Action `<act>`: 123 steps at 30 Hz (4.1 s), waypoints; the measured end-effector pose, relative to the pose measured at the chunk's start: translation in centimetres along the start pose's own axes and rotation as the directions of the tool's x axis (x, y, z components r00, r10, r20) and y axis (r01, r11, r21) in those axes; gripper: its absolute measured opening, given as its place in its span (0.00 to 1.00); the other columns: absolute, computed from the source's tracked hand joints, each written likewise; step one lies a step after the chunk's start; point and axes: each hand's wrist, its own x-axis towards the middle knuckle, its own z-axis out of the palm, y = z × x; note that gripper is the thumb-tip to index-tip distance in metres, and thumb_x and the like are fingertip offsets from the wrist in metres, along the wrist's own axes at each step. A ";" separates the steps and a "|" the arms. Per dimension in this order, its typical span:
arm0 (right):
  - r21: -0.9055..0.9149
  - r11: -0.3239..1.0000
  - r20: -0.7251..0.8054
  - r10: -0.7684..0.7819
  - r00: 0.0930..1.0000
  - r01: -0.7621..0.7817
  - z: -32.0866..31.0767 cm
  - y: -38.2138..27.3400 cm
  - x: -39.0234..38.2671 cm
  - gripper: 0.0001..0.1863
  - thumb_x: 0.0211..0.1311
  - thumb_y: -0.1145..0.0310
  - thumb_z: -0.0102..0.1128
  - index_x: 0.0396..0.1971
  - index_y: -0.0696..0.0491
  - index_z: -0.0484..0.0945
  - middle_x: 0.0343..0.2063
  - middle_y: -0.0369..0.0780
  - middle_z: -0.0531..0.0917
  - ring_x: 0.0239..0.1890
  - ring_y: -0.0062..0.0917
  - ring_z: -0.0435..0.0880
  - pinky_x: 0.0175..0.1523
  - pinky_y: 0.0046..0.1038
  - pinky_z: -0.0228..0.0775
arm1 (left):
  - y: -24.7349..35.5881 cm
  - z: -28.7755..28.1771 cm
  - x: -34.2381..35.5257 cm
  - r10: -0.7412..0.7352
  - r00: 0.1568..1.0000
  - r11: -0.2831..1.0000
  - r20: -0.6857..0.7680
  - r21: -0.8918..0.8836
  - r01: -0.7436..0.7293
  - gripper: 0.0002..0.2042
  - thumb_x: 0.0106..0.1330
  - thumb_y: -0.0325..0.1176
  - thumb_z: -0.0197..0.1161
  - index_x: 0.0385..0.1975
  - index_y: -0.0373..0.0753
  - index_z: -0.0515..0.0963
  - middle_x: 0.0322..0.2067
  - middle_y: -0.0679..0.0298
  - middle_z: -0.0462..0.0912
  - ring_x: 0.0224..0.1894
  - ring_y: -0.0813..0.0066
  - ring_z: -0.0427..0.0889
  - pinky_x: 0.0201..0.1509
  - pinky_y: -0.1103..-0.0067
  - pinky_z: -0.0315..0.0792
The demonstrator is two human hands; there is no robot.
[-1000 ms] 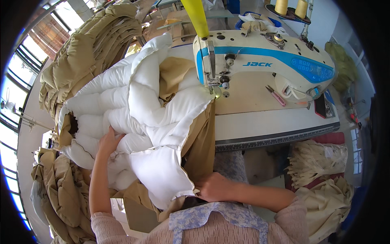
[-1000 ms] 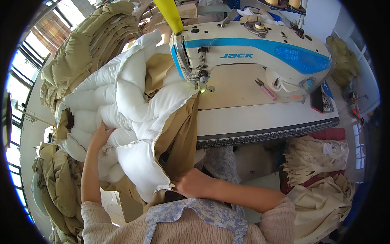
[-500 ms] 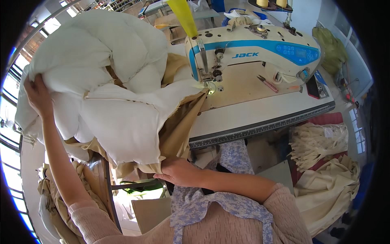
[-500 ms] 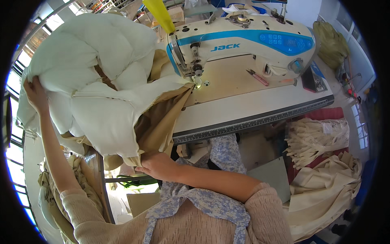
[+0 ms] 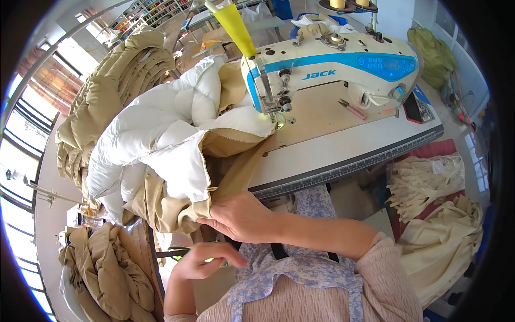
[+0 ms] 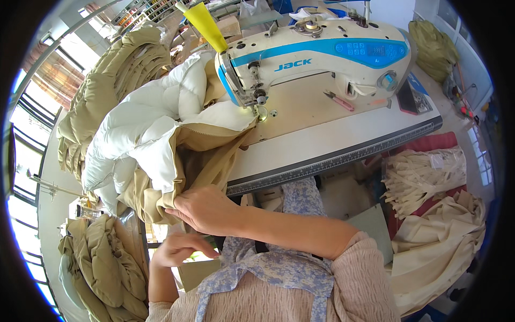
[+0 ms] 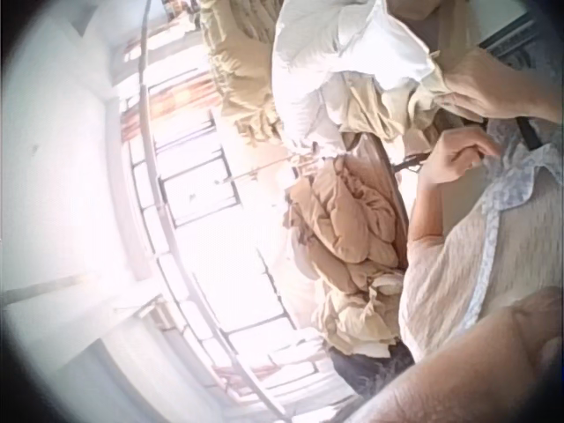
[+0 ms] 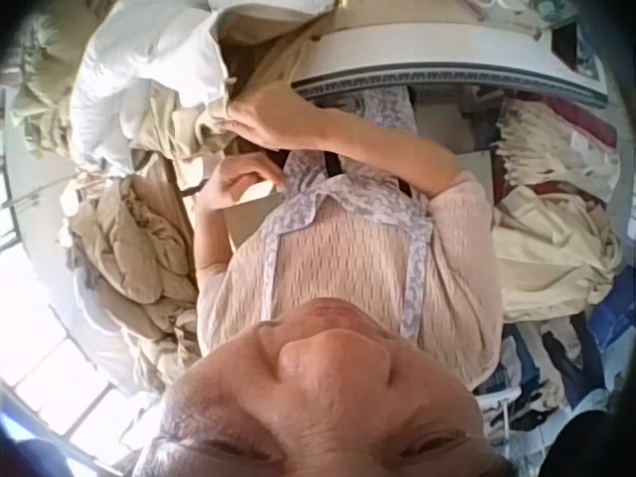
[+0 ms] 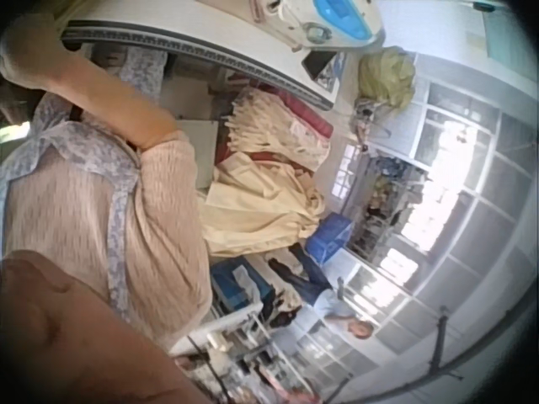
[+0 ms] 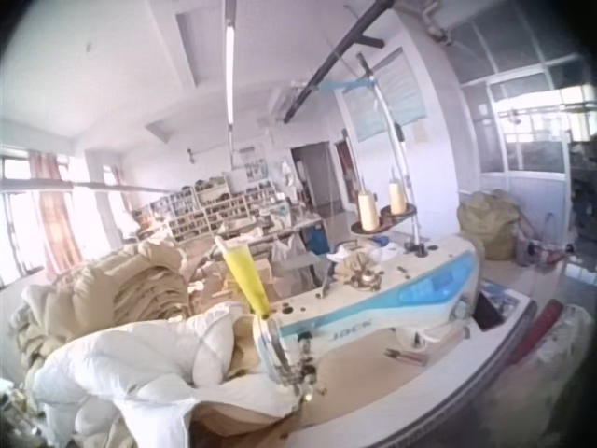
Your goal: The person sews a beige puffer jacket on a sewing machine, then turns it inside out and zips the front zipper. The jacket is smoothed and placed on a stack of similar jackets.
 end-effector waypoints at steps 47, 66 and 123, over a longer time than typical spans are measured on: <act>-0.243 0.923 -0.161 0.267 0.950 -0.300 -4.3 6.9 -1.5 0.30 0.71 0.59 0.59 0.65 0.60 0.66 0.65 0.53 0.69 0.67 0.48 0.68 0.68 0.40 0.64 | -6.9 5.3 13.4 0.176 0.980 0.013 -0.098 0.995 0.097 0.13 0.57 0.32 0.61 0.43 0.39 0.75 0.37 0.64 0.78 0.39 0.71 0.77 0.39 0.74 0.71; -0.280 0.951 -0.076 0.117 0.990 -0.134 -7.5 8.2 -9.5 0.18 0.49 0.83 0.59 0.42 0.53 0.80 0.42 0.37 0.81 0.49 0.34 0.78 0.62 0.36 0.71 | -6.1 4.2 14.5 0.328 0.916 0.400 -0.231 0.912 0.087 0.09 0.55 0.32 0.68 0.31 0.41 0.75 0.25 0.68 0.72 0.25 0.71 0.77 0.26 0.73 0.72; -0.204 0.927 0.225 -0.269 0.937 0.315 -8.1 12.8 -13.4 0.17 0.57 0.71 0.63 0.48 0.55 0.83 0.47 0.40 0.84 0.53 0.32 0.82 0.65 0.38 0.74 | -3.6 -2.4 21.6 0.190 0.982 0.504 -0.007 0.859 -0.092 0.21 0.41 0.12 0.61 0.38 0.37 0.78 0.60 0.61 0.76 0.71 0.50 0.63 0.76 0.53 0.57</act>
